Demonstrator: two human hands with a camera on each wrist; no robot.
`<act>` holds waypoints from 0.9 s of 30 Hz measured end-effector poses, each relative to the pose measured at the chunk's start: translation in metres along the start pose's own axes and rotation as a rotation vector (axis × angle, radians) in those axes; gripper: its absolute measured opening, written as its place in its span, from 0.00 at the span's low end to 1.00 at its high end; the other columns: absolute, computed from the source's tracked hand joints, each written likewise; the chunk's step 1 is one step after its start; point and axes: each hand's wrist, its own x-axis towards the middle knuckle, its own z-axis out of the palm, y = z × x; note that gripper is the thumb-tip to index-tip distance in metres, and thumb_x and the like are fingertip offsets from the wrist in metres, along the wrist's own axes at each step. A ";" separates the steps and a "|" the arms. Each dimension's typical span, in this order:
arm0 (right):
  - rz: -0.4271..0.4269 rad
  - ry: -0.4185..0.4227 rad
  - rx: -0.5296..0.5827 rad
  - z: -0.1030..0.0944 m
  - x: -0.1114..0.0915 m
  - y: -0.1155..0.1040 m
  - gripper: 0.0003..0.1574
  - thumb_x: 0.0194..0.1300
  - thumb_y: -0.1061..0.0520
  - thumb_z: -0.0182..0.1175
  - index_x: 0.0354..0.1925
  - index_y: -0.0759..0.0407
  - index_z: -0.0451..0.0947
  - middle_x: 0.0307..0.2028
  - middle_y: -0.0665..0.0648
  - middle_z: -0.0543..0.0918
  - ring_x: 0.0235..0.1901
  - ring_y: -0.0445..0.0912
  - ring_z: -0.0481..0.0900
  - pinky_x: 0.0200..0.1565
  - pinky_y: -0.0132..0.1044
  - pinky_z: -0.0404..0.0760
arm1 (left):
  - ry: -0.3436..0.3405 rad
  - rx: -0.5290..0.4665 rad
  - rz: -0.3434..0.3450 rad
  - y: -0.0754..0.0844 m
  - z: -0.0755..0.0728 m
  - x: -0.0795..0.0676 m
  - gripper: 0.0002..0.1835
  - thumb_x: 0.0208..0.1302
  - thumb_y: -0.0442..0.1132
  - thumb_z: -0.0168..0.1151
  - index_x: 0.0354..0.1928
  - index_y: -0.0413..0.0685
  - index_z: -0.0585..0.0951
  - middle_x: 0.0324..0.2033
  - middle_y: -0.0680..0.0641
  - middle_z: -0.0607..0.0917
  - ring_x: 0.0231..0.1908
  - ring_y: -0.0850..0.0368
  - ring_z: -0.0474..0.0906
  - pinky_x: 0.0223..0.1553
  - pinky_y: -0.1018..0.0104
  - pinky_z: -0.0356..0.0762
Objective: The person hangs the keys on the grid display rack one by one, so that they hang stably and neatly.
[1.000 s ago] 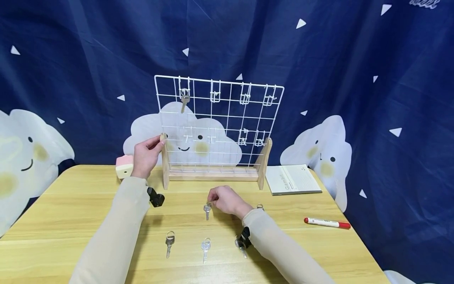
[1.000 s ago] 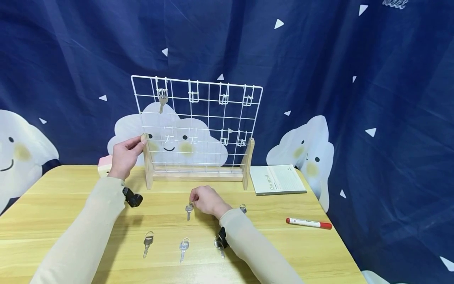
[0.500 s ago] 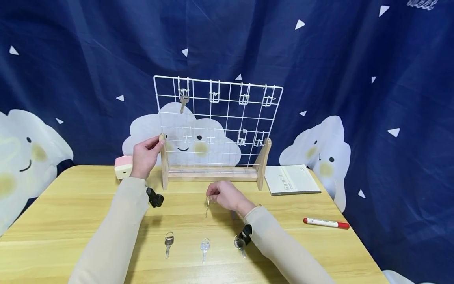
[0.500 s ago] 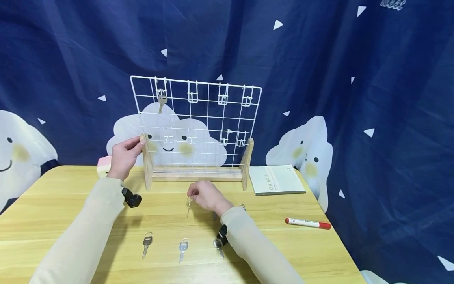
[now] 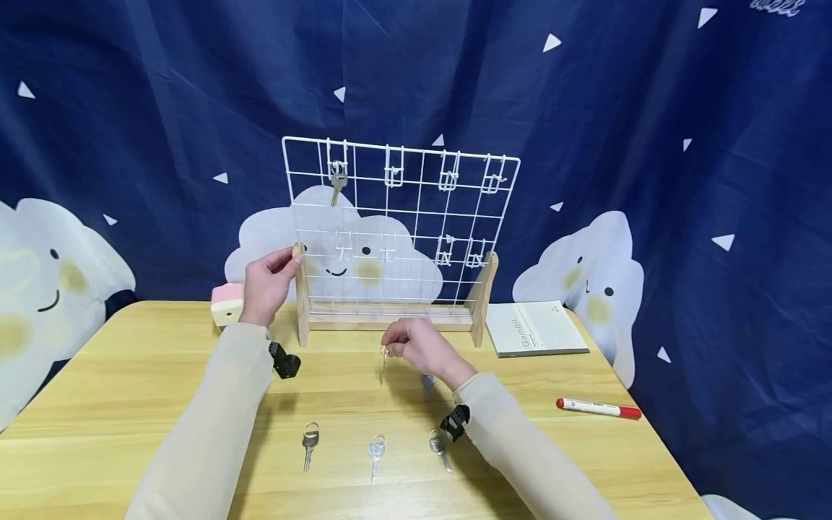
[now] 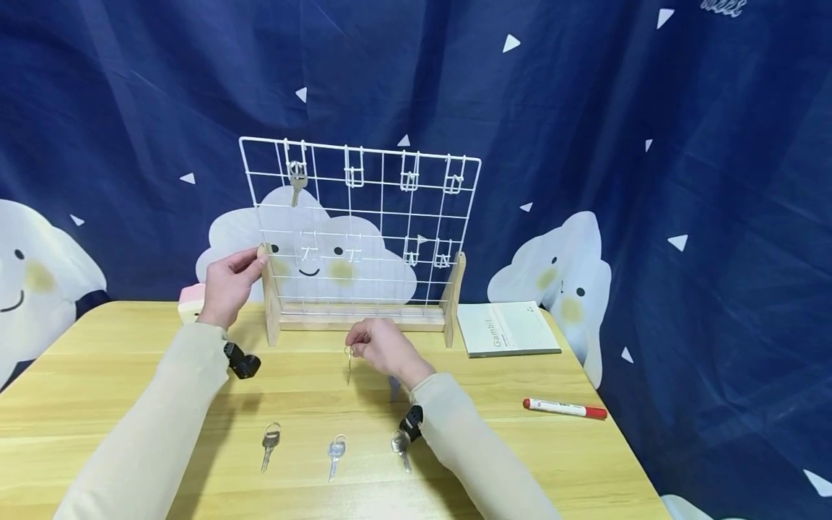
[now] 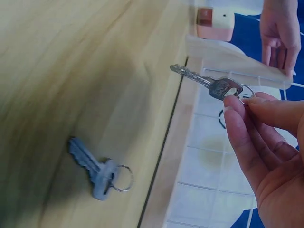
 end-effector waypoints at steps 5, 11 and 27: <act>-0.026 0.016 0.016 -0.007 0.000 -0.008 0.07 0.60 0.73 0.62 0.34 0.65 0.84 0.30 0.55 0.85 0.29 0.42 0.82 0.34 0.30 0.82 | -0.006 -0.005 -0.006 0.000 0.000 -0.001 0.23 0.71 0.45 0.61 0.62 0.40 0.78 0.56 0.41 0.81 0.52 0.55 0.75 0.54 0.67 0.76; -0.029 0.046 0.003 -0.013 0.001 -0.018 0.07 0.61 0.72 0.63 0.35 0.64 0.85 0.31 0.53 0.85 0.30 0.41 0.82 0.34 0.30 0.82 | 0.003 0.006 -0.003 0.000 0.000 0.000 0.23 0.70 0.45 0.61 0.62 0.40 0.78 0.56 0.41 0.81 0.52 0.55 0.76 0.53 0.68 0.76; -0.034 0.148 -0.052 -0.038 0.007 -0.047 0.05 0.61 0.68 0.66 0.36 0.62 0.86 0.34 0.54 0.85 0.30 0.40 0.80 0.35 0.30 0.81 | 0.009 0.023 -0.009 -0.002 0.000 0.000 0.24 0.70 0.47 0.61 0.61 0.40 0.78 0.55 0.41 0.81 0.52 0.54 0.76 0.53 0.67 0.76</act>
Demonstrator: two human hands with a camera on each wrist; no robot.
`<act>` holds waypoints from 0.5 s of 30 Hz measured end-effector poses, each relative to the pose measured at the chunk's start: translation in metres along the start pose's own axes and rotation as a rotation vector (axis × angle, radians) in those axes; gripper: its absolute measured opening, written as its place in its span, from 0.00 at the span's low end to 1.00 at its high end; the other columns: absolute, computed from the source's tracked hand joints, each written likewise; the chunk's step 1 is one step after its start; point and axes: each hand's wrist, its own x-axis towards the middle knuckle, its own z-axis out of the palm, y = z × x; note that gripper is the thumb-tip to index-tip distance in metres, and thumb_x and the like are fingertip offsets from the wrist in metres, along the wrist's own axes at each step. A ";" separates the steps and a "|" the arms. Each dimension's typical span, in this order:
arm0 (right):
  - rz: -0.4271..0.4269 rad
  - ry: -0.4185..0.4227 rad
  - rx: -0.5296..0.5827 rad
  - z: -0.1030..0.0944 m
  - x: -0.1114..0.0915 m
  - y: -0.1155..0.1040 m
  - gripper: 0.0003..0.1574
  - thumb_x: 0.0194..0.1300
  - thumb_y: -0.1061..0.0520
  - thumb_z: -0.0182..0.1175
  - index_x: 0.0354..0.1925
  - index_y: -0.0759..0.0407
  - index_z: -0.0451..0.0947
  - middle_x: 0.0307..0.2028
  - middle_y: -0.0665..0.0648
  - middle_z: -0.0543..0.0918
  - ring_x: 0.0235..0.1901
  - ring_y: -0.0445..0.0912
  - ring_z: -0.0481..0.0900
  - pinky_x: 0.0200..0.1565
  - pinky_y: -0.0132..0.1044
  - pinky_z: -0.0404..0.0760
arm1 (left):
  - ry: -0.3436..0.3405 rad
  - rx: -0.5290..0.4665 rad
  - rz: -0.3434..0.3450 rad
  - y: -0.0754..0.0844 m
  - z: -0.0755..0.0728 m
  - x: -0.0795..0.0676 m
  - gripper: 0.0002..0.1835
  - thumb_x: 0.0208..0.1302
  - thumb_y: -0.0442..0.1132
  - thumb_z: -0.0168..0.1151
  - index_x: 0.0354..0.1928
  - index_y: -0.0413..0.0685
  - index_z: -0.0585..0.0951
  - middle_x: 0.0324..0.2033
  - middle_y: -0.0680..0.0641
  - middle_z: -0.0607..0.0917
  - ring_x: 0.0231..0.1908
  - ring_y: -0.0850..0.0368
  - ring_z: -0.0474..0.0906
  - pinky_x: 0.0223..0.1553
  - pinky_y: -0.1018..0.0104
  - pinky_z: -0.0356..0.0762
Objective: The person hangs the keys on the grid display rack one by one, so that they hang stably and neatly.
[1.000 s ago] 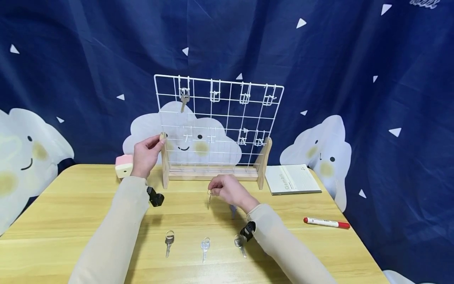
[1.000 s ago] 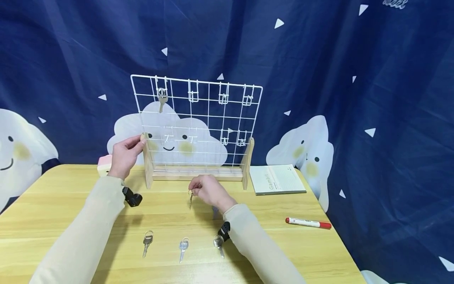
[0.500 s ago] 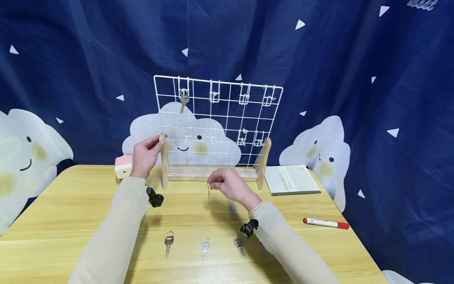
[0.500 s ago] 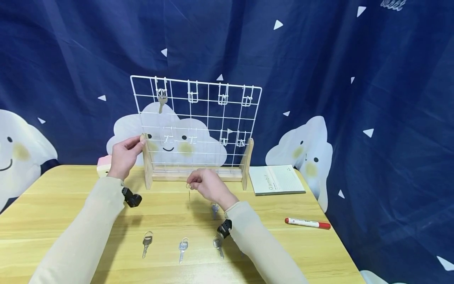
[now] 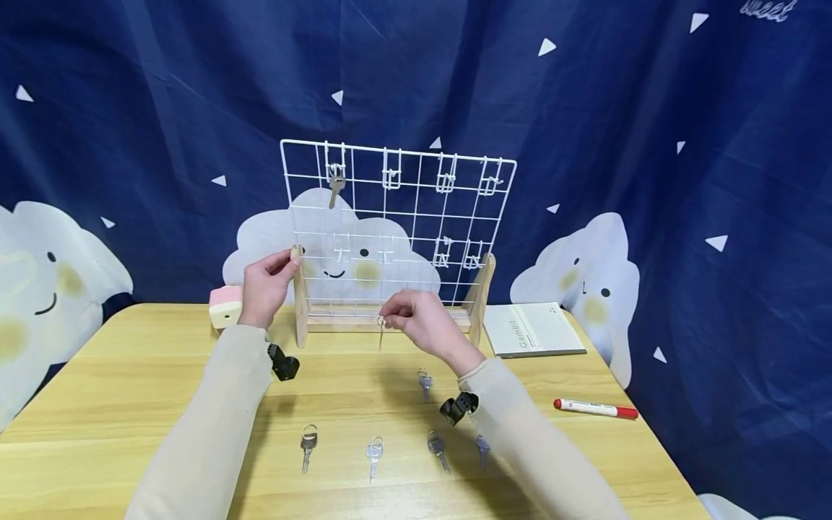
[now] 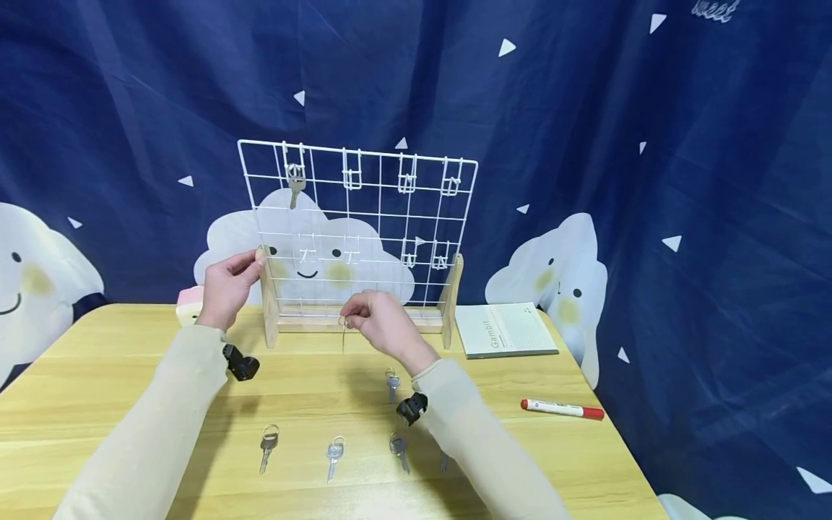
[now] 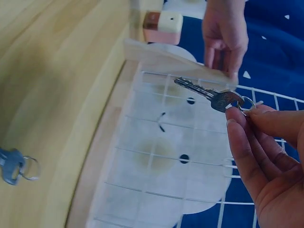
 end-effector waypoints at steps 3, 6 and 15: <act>0.002 0.029 0.006 -0.006 0.004 -0.006 0.05 0.62 0.68 0.65 0.36 0.63 0.86 0.33 0.53 0.86 0.30 0.39 0.80 0.34 0.29 0.81 | 0.001 0.001 0.001 0.000 0.000 0.000 0.24 0.70 0.47 0.61 0.61 0.40 0.78 0.55 0.41 0.81 0.52 0.55 0.76 0.53 0.67 0.76; 0.006 0.058 0.005 -0.012 0.007 -0.011 0.04 0.63 0.67 0.65 0.37 0.63 0.86 0.32 0.52 0.86 0.29 0.38 0.81 0.34 0.30 0.80 | 0.001 -0.006 0.004 0.000 0.000 0.000 0.24 0.70 0.47 0.61 0.61 0.40 0.79 0.55 0.41 0.81 0.52 0.55 0.76 0.53 0.68 0.76; 0.027 0.137 0.016 -0.031 0.015 -0.023 0.05 0.64 0.66 0.65 0.37 0.61 0.87 0.34 0.51 0.86 0.30 0.38 0.83 0.34 0.33 0.81 | -0.001 -0.008 0.002 0.002 0.000 -0.001 0.23 0.70 0.47 0.61 0.61 0.40 0.79 0.55 0.41 0.81 0.52 0.55 0.76 0.54 0.67 0.76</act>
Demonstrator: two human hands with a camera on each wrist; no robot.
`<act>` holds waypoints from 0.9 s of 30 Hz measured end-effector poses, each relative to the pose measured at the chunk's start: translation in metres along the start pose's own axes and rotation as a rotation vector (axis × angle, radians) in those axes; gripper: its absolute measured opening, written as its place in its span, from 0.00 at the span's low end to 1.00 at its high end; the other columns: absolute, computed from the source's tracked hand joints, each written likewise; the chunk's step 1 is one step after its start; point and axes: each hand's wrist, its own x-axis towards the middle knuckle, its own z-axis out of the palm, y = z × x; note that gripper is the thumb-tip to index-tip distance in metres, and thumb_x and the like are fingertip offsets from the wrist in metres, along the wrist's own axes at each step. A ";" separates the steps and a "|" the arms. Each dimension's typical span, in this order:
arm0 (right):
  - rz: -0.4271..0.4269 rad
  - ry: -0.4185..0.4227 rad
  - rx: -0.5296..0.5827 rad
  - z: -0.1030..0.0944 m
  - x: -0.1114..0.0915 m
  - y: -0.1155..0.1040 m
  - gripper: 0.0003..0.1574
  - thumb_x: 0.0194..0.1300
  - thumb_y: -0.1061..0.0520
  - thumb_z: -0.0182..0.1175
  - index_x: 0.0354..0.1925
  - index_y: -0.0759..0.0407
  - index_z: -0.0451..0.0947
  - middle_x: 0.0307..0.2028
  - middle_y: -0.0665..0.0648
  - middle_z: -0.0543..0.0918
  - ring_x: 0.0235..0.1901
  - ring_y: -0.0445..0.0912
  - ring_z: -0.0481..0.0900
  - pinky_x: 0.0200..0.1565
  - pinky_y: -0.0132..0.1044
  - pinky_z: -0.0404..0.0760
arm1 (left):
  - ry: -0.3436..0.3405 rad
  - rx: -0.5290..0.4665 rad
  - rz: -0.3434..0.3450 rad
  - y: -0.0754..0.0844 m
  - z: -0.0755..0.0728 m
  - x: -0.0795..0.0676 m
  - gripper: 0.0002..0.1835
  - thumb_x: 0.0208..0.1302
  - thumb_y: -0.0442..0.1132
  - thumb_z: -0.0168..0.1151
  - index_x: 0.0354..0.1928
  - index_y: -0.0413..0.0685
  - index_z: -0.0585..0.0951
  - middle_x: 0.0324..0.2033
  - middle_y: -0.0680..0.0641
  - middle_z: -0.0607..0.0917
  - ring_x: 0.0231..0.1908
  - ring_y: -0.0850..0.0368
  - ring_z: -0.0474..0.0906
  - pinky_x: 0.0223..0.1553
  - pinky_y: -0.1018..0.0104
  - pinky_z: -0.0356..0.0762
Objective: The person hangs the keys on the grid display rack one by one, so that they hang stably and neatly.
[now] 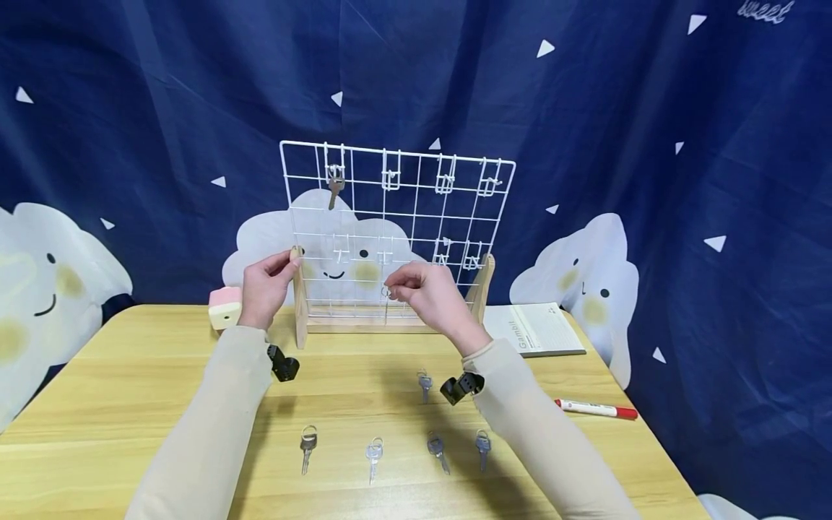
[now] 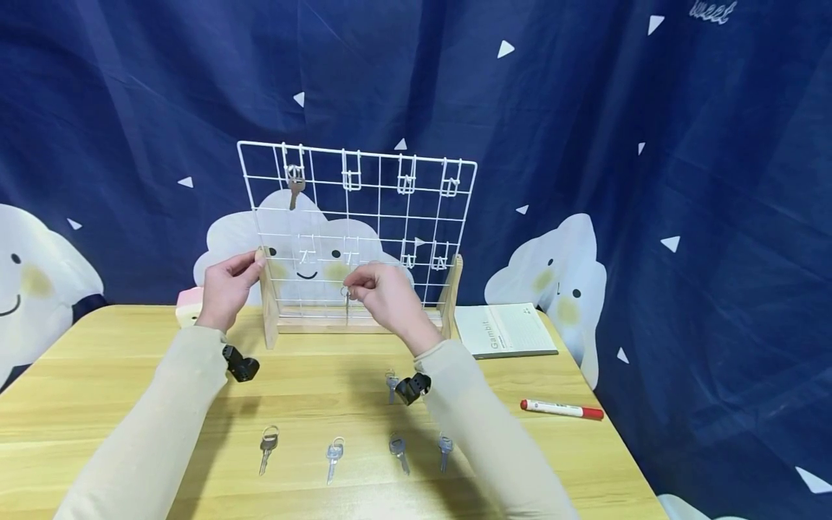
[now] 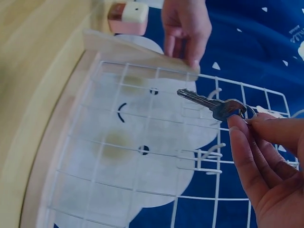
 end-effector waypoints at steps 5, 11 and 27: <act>0.002 0.028 0.015 -0.008 0.006 -0.006 0.06 0.65 0.66 0.64 0.37 0.59 0.87 0.35 0.51 0.86 0.32 0.38 0.84 0.36 0.34 0.82 | 0.005 0.006 -0.003 0.001 0.000 -0.001 0.23 0.70 0.47 0.61 0.61 0.41 0.79 0.55 0.42 0.81 0.53 0.54 0.76 0.54 0.67 0.76; 0.010 0.073 0.002 -0.017 0.013 -0.014 0.06 0.65 0.66 0.64 0.37 0.58 0.87 0.34 0.50 0.86 0.31 0.38 0.83 0.35 0.34 0.81 | 0.016 0.009 0.002 0.001 0.001 0.000 0.22 0.70 0.45 0.61 0.61 0.40 0.79 0.55 0.41 0.82 0.52 0.55 0.76 0.53 0.68 0.76; 0.019 0.166 0.014 -0.035 0.039 -0.033 0.07 0.66 0.67 0.63 0.38 0.59 0.87 0.32 0.49 0.86 0.31 0.39 0.84 0.30 0.33 0.77 | 0.006 0.007 -0.004 0.000 0.001 -0.001 0.23 0.71 0.45 0.60 0.62 0.40 0.78 0.56 0.42 0.81 0.54 0.53 0.76 0.56 0.65 0.75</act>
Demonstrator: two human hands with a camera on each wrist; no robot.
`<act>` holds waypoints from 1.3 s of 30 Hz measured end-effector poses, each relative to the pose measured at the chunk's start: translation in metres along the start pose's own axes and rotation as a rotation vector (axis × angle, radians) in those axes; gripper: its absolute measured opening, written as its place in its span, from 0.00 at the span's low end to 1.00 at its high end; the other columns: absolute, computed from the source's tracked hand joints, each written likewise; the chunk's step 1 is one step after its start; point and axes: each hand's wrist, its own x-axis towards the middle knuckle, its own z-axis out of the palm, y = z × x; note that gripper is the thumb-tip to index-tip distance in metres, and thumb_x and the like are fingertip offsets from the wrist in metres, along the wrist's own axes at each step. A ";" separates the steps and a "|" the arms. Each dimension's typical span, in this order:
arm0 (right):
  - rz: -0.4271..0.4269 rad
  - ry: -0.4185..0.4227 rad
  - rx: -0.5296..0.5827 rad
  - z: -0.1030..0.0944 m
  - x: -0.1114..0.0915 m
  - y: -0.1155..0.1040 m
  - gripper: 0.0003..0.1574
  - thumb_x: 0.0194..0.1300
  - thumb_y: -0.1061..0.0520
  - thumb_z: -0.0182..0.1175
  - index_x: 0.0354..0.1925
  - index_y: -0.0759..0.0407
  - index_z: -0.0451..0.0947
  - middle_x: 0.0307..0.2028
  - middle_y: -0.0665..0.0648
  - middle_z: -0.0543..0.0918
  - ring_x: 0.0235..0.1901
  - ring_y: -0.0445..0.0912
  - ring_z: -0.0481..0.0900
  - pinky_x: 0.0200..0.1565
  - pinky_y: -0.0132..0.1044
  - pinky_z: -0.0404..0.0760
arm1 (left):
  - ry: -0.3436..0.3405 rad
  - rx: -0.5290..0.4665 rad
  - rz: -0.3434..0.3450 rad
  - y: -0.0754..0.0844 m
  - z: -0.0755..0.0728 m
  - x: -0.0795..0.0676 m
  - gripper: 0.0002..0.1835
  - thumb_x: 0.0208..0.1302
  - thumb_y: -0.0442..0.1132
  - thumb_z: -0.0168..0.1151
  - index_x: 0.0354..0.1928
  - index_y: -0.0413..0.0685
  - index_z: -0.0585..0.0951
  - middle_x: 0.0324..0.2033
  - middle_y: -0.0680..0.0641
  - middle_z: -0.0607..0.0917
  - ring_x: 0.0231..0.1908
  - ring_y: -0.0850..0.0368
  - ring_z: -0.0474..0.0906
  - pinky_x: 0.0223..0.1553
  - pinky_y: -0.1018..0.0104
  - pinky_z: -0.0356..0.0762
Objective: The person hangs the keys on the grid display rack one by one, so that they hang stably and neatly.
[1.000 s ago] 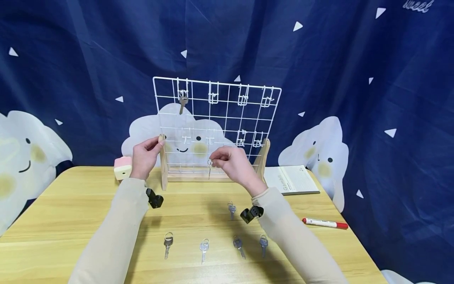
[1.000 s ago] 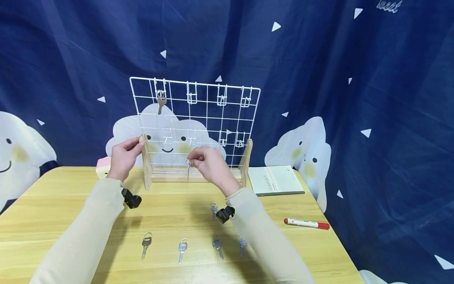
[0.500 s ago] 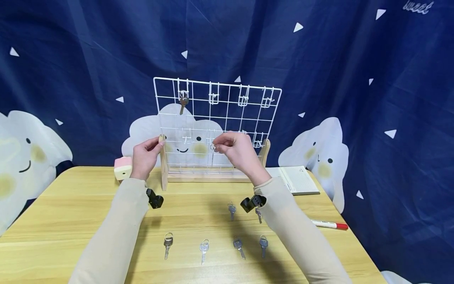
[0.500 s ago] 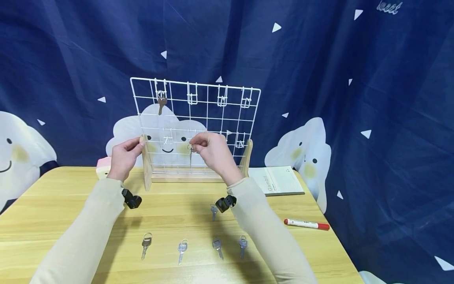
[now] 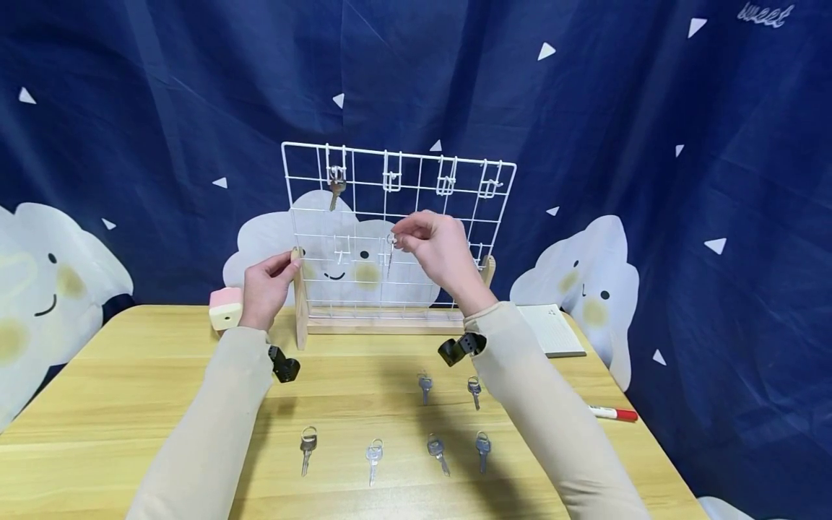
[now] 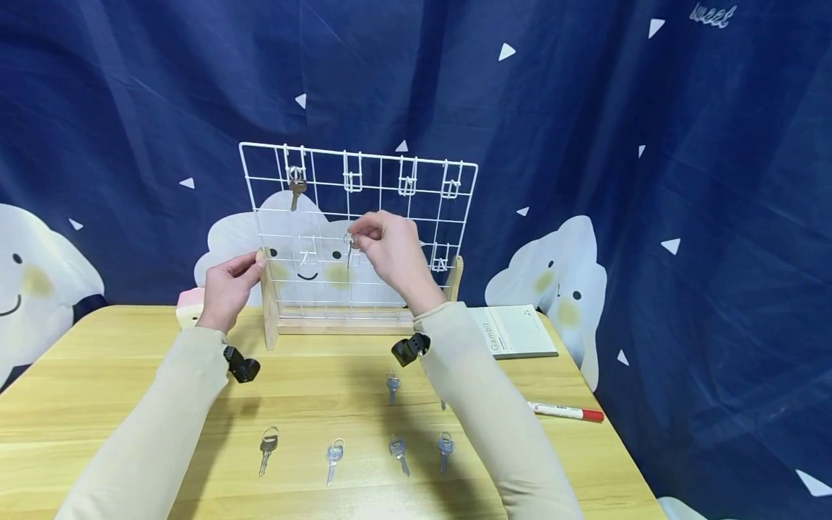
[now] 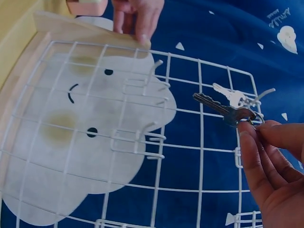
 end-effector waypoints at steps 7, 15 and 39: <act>0.011 0.050 0.027 -0.007 0.015 -0.009 0.07 0.65 0.68 0.63 0.38 0.61 0.86 0.31 0.51 0.87 0.31 0.41 0.85 0.32 0.30 0.80 | 0.007 0.002 0.002 0.000 0.000 0.001 0.23 0.71 0.45 0.60 0.62 0.40 0.78 0.55 0.42 0.81 0.53 0.54 0.76 0.55 0.66 0.76; -0.032 0.136 0.068 -0.011 0.028 -0.012 0.07 0.65 0.69 0.63 0.38 0.64 0.86 0.31 0.54 0.87 0.30 0.44 0.85 0.36 0.31 0.82 | 0.005 -0.004 0.006 0.000 0.000 0.001 0.22 0.71 0.44 0.60 0.61 0.39 0.78 0.55 0.41 0.81 0.53 0.54 0.76 0.55 0.67 0.76; -0.052 0.274 0.118 -0.009 0.057 -0.020 0.06 0.62 0.70 0.62 0.36 0.67 0.85 0.29 0.56 0.86 0.28 0.43 0.83 0.34 0.29 0.83 | -0.008 -0.023 0.000 -0.001 -0.001 -0.002 0.24 0.71 0.46 0.60 0.62 0.40 0.77 0.57 0.42 0.80 0.55 0.52 0.75 0.57 0.64 0.74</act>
